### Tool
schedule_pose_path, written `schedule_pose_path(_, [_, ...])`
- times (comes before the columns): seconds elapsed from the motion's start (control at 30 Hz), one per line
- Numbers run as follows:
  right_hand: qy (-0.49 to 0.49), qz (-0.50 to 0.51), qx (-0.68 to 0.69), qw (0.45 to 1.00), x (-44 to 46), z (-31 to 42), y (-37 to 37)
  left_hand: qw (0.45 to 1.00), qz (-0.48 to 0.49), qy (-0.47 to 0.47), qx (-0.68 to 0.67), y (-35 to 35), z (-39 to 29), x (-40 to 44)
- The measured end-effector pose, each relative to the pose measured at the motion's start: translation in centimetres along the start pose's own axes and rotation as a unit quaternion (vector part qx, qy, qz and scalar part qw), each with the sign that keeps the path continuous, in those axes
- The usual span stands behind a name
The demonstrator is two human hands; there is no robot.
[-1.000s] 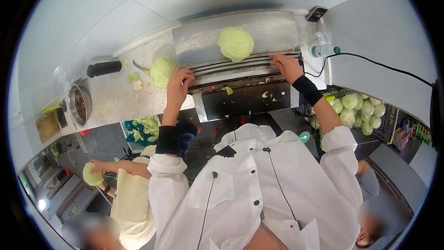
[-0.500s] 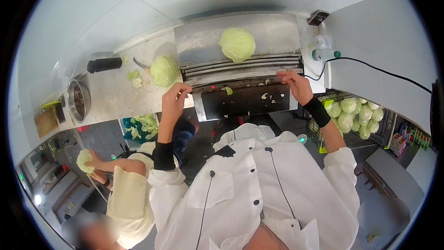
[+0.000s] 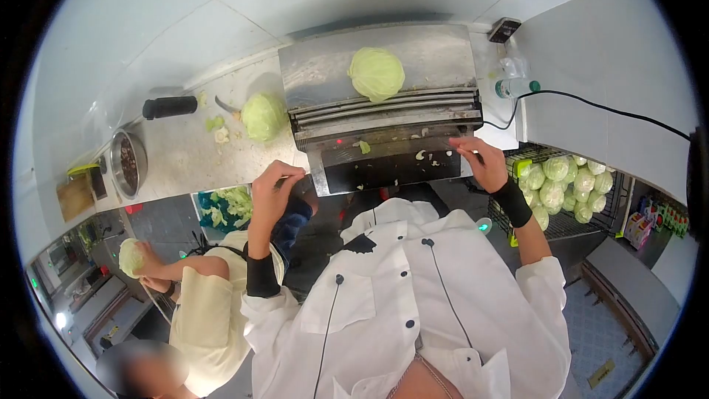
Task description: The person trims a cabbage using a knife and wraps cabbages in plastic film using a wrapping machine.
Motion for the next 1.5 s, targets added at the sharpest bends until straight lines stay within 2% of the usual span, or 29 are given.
schedule_pose_path(0.2, [-0.030, -0.002, -0.020, 0.999, 1.5, 1.5, -1.0, 1.000, 0.000, 0.018, 0.006, -1.9, -1.5, 1.7])
schedule_pose_path(0.3, [-0.028, 0.011, -0.022, 0.999, 1.4, 1.6, -1.6, 0.998, 0.038, 0.040, 0.013, -2.7, -2.4, 2.0])
schedule_pose_path(0.5, [-0.017, 0.000, -0.010, 1.000, 0.7, 3.1, -2.1, 0.996, 0.087, 0.013, -0.003, -3.9, -4.0, 1.9])
schedule_pose_path(0.67, [-0.011, -0.052, 0.008, 0.999, 3.7, 3.6, -3.5, 0.999, 0.038, 0.020, -0.034, -5.0, -4.6, 5.0])
schedule_pose_path(0.7, [0.018, -0.047, 0.019, 0.999, 4.4, 3.4, -3.7, 0.998, 0.035, 0.027, -0.039, -5.2, -4.8, 5.7])
schedule_pose_path(0.8, [-0.020, -0.024, 0.015, 0.999, 4.8, 3.8, -4.3, 0.995, 0.086, 0.044, -0.022, -5.9, -5.1, 6.5])
schedule_pose_path(0.93, [-0.005, -0.022, 0.020, 1.000, 3.1, 4.4, -4.4, 0.990, 0.123, 0.055, -0.033, -6.4, -5.8, 5.7])
schedule_pose_path(1.17, [-0.093, -0.077, 0.039, 0.992, 5.5, 4.7, -5.0, 0.992, 0.079, 0.092, -0.034, -7.7, -6.8, 8.8])
schedule_pose_path(1.37, [-0.139, -0.057, 0.015, 0.989, 6.7, 6.0, -6.8, 0.987, 0.090, 0.124, -0.051, -9.4, -7.1, 9.2])
schedule_pose_path(1.5, [-0.079, -0.109, 0.054, 0.989, 8.0, 3.9, -6.9, 0.988, 0.023, 0.078, -0.131, -8.8, -5.8, 12.2])
Point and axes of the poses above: each hand's wrist, its own x-axis towards the middle knuckle, its own y-axis out of the palm, z = x × y, the point moved 5 cm from there along x, towards the middle knuckle, and after that the axes turned 2 degrees about x, right-handed, at the moved point
